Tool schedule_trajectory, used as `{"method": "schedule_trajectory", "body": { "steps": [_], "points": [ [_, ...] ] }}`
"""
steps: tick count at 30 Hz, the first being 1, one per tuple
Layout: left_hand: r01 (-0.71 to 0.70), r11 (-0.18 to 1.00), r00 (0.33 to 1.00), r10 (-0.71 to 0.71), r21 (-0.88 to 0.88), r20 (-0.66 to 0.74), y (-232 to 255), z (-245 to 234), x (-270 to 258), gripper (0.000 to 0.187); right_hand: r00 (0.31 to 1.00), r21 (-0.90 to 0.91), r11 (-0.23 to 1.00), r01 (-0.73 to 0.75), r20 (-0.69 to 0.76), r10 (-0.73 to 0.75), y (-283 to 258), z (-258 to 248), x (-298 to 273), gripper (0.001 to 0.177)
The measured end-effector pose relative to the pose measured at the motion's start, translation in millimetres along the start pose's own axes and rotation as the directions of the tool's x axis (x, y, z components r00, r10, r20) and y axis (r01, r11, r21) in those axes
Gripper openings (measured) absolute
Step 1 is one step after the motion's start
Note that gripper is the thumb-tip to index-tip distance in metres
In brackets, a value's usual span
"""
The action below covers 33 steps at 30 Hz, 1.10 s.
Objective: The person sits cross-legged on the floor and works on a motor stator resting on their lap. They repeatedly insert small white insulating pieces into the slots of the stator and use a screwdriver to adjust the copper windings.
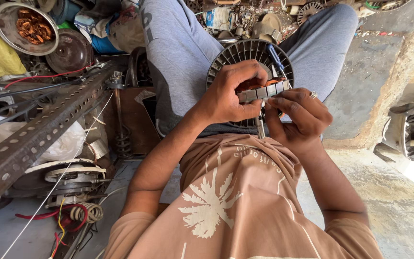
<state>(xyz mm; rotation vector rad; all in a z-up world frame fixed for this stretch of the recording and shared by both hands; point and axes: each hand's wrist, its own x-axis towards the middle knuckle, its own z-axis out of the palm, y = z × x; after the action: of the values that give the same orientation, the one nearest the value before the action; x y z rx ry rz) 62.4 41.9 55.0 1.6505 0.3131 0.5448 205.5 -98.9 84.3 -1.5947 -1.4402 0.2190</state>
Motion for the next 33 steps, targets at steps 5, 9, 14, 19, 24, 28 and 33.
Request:
{"method": "schedule_trajectory", "body": {
  "steps": [5, 9, 14, 19, 24, 28, 33],
  "points": [
    [0.060, 0.998, 0.998, -0.060, -0.030, -0.003, -3, -3, 1, 0.024, 0.999, -0.050, 0.998, 0.043, 0.017, -0.042, 5, 1, 7, 0.014],
    [0.051, 0.998, 0.999, -0.052, -0.032, -0.012, -3, -5, 3, 0.024, 0.999, -0.045, 0.998, 0.041, 0.014, -0.040, 5, 3, 10, 0.015],
    [0.008, 0.999, 1.000, -0.008, -0.033, -0.012, -5, -6, 3, 0.022, 0.998, -0.099, 0.993, 0.064, 0.016, -0.063, 4, 4, 11, 0.015],
    [-0.029, 1.000, 0.999, 0.029, -0.002, -0.019, -4, -5, 3, 0.022, 0.989, -0.122, 0.982, 0.145, 0.027, -0.143, 4, 5, 14, 0.016],
    [-0.038, 0.999, 0.999, 0.038, 0.006, -0.021, -3, -5, -1, 0.022, 0.979, -0.116, 0.977, 0.180, 0.113, -0.167, -1, -3, 16, 0.016],
    [-0.017, 1.000, 1.000, 0.017, 0.019, -0.023, -6, -3, 0, 0.024, 0.978, -0.040, 0.995, 0.097, 0.191, -0.087, 4, -12, 16, 0.016],
    [-0.044, 0.999, 0.999, 0.044, -0.026, -0.015, -6, -7, -4, 0.030, 0.974, -0.081, 0.983, 0.162, 0.176, -0.146, 13, -9, 12, 0.013]
  ]
}}
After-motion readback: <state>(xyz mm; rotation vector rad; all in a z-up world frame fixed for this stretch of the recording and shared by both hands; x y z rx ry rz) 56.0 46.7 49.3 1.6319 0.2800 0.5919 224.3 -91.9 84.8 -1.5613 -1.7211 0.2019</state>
